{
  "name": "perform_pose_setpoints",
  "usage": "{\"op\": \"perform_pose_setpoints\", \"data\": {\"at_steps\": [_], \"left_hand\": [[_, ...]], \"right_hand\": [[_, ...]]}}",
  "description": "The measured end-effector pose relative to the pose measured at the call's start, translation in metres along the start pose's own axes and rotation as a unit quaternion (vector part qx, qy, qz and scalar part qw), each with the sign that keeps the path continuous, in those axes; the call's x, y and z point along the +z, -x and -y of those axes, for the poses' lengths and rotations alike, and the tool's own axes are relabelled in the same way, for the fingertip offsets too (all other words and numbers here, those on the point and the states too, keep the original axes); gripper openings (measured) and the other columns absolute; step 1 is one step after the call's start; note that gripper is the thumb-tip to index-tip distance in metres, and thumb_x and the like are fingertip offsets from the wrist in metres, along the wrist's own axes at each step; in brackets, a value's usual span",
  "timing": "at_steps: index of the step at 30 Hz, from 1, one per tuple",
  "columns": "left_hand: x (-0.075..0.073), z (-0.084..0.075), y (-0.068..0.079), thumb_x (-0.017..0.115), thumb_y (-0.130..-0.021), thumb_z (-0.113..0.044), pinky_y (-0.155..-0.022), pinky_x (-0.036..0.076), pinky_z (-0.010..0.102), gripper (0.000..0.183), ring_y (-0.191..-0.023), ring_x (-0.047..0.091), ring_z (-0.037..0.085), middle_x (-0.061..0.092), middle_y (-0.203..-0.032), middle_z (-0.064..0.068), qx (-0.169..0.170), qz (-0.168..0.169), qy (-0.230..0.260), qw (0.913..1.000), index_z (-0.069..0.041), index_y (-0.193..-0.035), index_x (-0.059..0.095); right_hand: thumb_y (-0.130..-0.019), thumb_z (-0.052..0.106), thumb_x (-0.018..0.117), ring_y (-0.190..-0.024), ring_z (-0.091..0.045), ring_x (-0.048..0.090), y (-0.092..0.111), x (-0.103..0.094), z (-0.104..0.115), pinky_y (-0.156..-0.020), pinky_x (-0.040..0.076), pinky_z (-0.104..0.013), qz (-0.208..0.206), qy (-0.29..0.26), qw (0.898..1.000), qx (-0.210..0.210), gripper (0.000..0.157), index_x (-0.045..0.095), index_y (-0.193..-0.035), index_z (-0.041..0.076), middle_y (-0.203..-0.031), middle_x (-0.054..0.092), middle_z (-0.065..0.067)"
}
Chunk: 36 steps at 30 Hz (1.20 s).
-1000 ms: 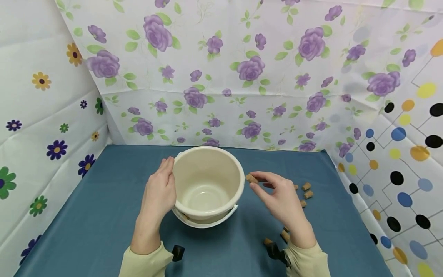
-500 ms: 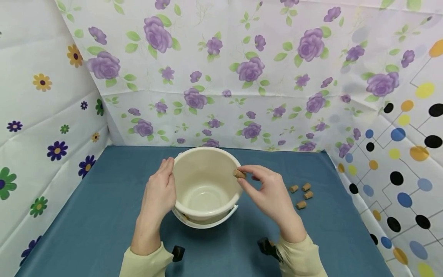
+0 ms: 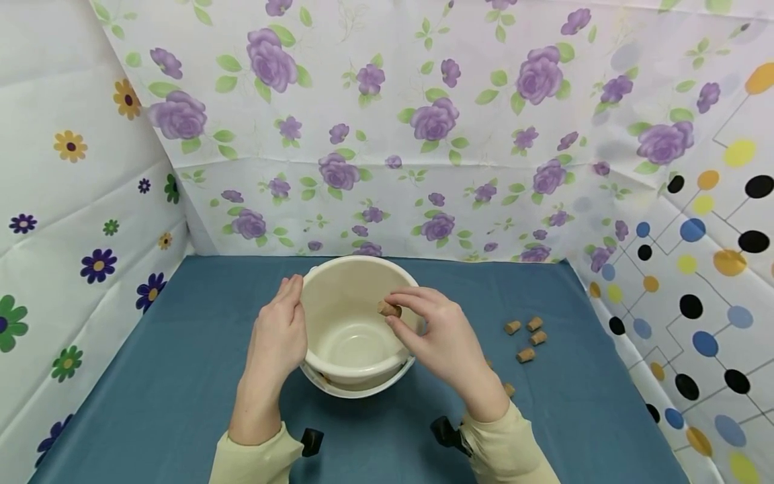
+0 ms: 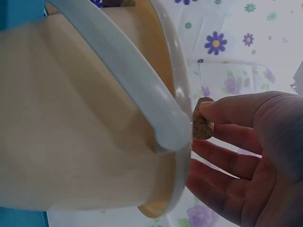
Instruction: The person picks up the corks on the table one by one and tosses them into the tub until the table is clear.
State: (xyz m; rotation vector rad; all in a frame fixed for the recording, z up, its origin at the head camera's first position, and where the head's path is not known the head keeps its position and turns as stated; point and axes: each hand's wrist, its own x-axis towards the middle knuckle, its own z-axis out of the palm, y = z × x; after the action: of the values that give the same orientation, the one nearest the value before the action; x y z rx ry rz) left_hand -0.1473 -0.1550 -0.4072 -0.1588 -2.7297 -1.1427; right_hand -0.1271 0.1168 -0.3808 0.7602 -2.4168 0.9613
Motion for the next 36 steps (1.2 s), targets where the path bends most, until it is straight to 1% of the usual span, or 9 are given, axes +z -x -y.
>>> {"op": "perform_pose_setpoints", "data": {"at_steps": [6,14,18,22,26,28,30,34,36], "left_hand": [[0.000,0.000,0.000,0.032,-0.118,-0.018,-0.128,0.023,0.057,0.051,-0.161,0.025,0.033,0.034,-0.171,0.017,0.001,0.000,0.001,1.0000,-0.002,-0.166,0.035],[0.000,0.000,-0.001,0.032,-0.118,-0.018,-0.128,0.024,0.058,0.051,-0.160,0.025,0.034,0.034,-0.170,0.018,0.003,0.000,-0.006,1.0000,-0.002,-0.165,0.035],[0.000,-0.001,-0.001,0.031,-0.118,-0.019,-0.128,0.024,0.058,0.051,-0.160,0.025,0.034,0.035,-0.170,0.018,0.002,-0.002,-0.007,1.0000,-0.002,-0.165,0.036],[0.001,0.000,0.000,0.030,-0.118,-0.020,-0.128,0.024,0.058,0.051,-0.160,0.026,0.034,0.036,-0.170,0.017,0.003,-0.006,-0.004,1.0000,-0.003,-0.165,0.037],[0.001,0.000,0.001,0.031,-0.118,-0.019,-0.128,0.025,0.058,0.050,-0.160,0.028,0.034,0.038,-0.169,0.017,0.003,-0.011,0.000,0.9999,-0.003,-0.165,0.038],[0.001,0.000,0.001,0.031,-0.118,-0.019,-0.128,0.025,0.058,0.050,-0.159,0.028,0.034,0.038,-0.169,0.017,0.001,-0.011,0.003,0.9999,-0.003,-0.165,0.038],[0.001,0.000,0.001,0.030,-0.118,-0.019,-0.128,0.024,0.058,0.051,-0.159,0.028,0.034,0.038,-0.169,0.018,0.000,-0.010,0.004,0.9999,-0.003,-0.165,0.038],[0.001,-0.001,0.000,0.030,-0.118,-0.019,-0.128,0.024,0.058,0.051,-0.160,0.028,0.034,0.037,-0.169,0.019,-0.002,-0.008,0.003,1.0000,-0.003,-0.165,0.037],[0.001,-0.001,0.000,0.029,-0.118,-0.019,-0.128,0.024,0.058,0.051,-0.160,0.028,0.034,0.036,-0.169,0.019,-0.002,-0.007,0.002,1.0000,-0.003,-0.166,0.037]], "right_hand": [[-0.096,0.018,0.083,-0.121,-0.020,0.067,-0.003,0.008,0.003,-0.098,0.060,-0.043,0.017,0.027,0.999,-0.002,0.025,0.082,-0.121,0.014,-0.128,0.074,0.000],[-0.096,0.019,0.084,-0.115,-0.017,0.069,-0.006,0.017,0.003,-0.092,0.061,-0.038,0.038,0.044,0.998,-0.010,0.025,0.082,-0.121,0.015,-0.125,0.074,0.000],[-0.097,0.022,0.084,-0.120,-0.018,0.069,-0.004,0.019,0.003,-0.093,0.061,-0.039,0.044,0.049,0.998,-0.007,0.030,0.080,-0.126,0.016,-0.128,0.073,0.000],[-0.097,0.021,0.083,-0.125,-0.019,0.067,-0.001,0.019,0.001,-0.096,0.060,-0.041,0.038,0.045,0.998,-0.005,0.034,0.078,-0.131,0.017,-0.132,0.072,0.000],[-0.099,0.019,0.081,-0.124,-0.018,0.068,0.003,0.019,-0.001,-0.097,0.060,-0.042,0.016,0.034,0.999,-0.012,0.034,0.077,-0.133,0.017,-0.131,0.073,0.001],[-0.099,0.019,0.080,-0.121,-0.018,0.069,0.004,0.018,-0.002,-0.092,0.061,-0.039,0.002,0.026,0.999,-0.018,0.034,0.077,-0.133,0.017,-0.131,0.073,0.001],[-0.100,0.019,0.079,-0.105,-0.017,0.072,0.006,0.017,-0.003,-0.079,0.061,-0.033,-0.010,0.015,1.000,-0.025,0.034,0.076,-0.133,0.017,-0.130,0.074,0.000],[-0.101,0.018,0.078,-0.080,-0.014,0.064,0.009,0.013,-0.005,-0.057,0.050,-0.024,-0.020,0.003,0.999,-0.027,0.031,0.077,-0.132,0.017,-0.129,0.074,-0.001],[-0.101,0.018,0.078,-0.081,-0.013,0.064,0.010,0.012,-0.006,-0.057,0.049,-0.024,-0.020,0.002,1.000,-0.024,0.030,0.078,-0.131,0.016,-0.129,0.075,-0.001]]}}
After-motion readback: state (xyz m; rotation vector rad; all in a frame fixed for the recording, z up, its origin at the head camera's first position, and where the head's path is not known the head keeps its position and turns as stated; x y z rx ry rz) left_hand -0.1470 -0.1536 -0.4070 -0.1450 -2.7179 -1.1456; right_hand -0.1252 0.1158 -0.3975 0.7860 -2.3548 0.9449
